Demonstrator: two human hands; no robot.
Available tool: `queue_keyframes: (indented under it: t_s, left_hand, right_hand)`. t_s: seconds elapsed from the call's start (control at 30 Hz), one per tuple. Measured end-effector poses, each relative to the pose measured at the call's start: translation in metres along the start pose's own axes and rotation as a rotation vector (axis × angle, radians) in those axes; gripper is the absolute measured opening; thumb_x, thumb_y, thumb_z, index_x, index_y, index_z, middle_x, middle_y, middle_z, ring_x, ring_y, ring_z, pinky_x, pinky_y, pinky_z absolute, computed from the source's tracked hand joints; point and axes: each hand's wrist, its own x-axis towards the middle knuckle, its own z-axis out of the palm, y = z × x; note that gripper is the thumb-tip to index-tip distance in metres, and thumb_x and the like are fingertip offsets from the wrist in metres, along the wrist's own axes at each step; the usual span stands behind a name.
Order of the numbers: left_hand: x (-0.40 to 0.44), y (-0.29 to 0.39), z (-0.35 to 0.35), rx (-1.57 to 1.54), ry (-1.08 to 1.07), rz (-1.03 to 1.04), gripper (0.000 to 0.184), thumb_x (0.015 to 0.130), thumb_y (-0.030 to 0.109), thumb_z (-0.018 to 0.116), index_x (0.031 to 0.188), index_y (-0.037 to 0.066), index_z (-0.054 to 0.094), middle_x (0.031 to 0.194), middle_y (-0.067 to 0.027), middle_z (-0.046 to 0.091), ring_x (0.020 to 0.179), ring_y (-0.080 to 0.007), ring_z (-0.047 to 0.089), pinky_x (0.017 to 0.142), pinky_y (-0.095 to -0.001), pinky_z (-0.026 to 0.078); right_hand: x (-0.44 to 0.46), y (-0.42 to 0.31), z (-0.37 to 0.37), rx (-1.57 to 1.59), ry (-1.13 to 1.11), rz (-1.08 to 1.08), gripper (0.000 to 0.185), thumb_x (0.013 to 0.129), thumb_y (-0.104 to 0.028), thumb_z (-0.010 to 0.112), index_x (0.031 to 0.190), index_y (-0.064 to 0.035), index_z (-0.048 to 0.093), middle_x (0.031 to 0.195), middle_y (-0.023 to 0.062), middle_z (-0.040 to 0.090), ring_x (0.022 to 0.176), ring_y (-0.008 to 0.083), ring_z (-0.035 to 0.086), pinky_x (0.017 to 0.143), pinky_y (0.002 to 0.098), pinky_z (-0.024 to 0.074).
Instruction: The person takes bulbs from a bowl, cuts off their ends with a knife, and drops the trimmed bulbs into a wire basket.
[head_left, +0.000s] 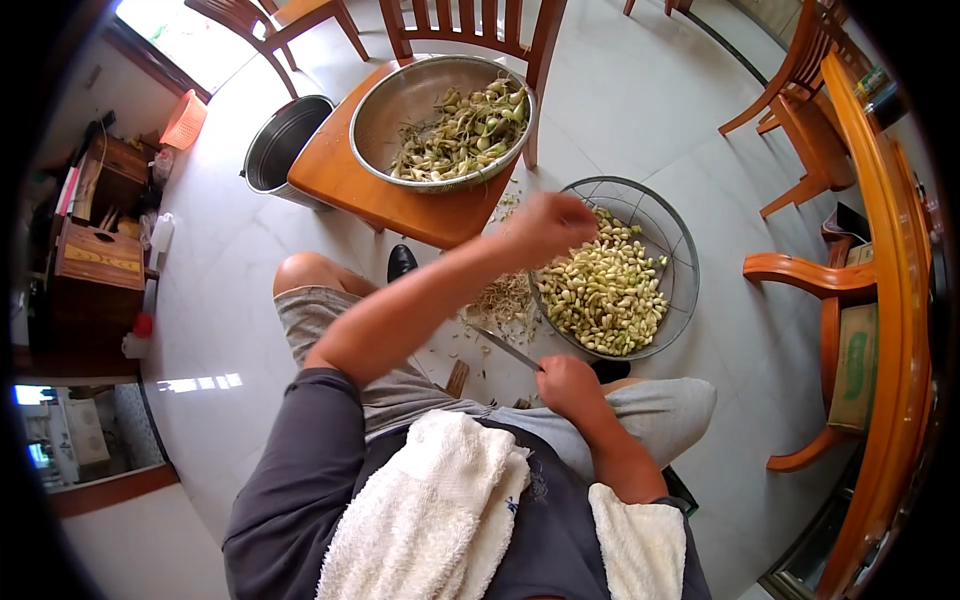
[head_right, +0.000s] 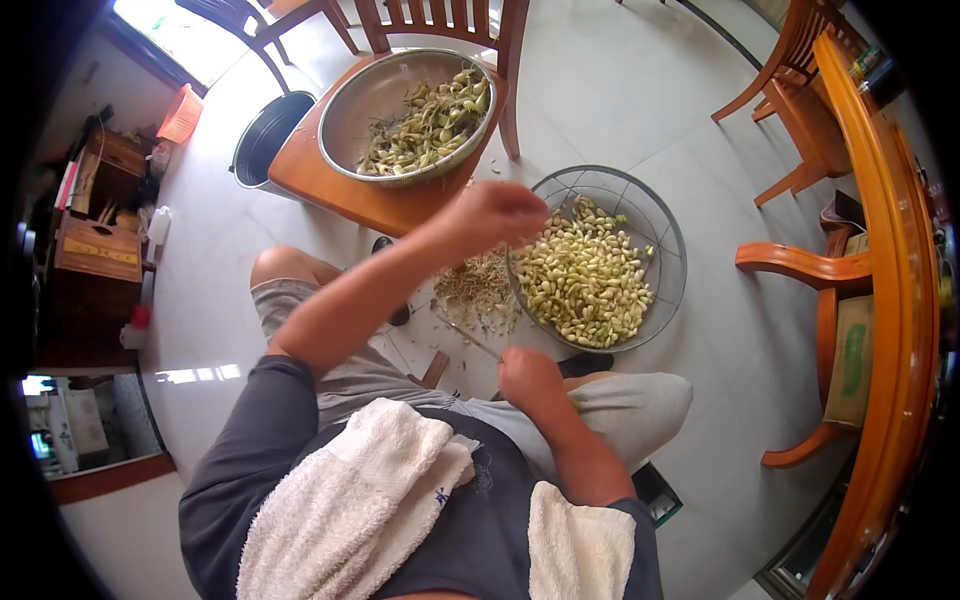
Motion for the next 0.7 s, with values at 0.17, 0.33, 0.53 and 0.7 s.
queue_keyframes:
  t_s: [0.17,0.33,0.53,0.7]
  left_hand:
    - [0.032,0.008,-0.119,0.088,0.418,0.063,0.025,0.084,0.015,0.065,0.100,-0.004,0.065,0.079,-0.0079,0.065,0.066,-0.0126,0.062,0.062,-0.0261,0.054]
    - [0.091,-0.031,-0.215,0.310,0.584,-0.125,0.022,0.079,0.014,0.066,0.094,-0.002,0.068,0.079,-0.0109,0.067,0.063,-0.0155,0.063,0.058,-0.0278,0.054]
    - [0.155,-0.081,-0.247,0.841,0.614,-0.199,0.027,0.074,0.017,0.065,0.096,0.003,0.068,0.097,-0.0168,0.067,0.087,-0.0305,0.065,0.079,-0.0397,0.052]
    - [0.177,-0.087,-0.244,0.897,0.604,-0.326,0.030,0.075,0.018,0.063,0.097,0.000,0.067,0.103,-0.0211,0.065,0.101,-0.0338,0.062,0.087,-0.0410,0.049]
  right_hand:
    - [0.003,0.000,0.001,-0.004,-0.037,0.001,0.019,0.081,-0.020,0.055,0.080,-0.0027,0.063,0.078,0.0207,0.063,0.078,0.0400,0.060,0.071,0.0490,0.0476]
    - [0.003,-0.007,-0.008,0.030,-0.060,-0.034,0.019,0.081,-0.016,0.049,0.078,-0.0011,0.061,0.077,0.0224,0.062,0.073,0.0410,0.060,0.068,0.0504,0.0475]
    - [0.008,-0.003,-0.012,0.068,-0.190,0.066,0.021,0.084,-0.023,0.055,0.088,-0.0047,0.064,0.083,0.0198,0.064,0.081,0.0383,0.061,0.072,0.0476,0.0476]
    - [0.015,-0.004,-0.012,0.078,-0.233,0.086,0.021,0.084,-0.023,0.055,0.089,-0.0050,0.064,0.084,0.0190,0.064,0.082,0.0369,0.061,0.072,0.0468,0.0476]
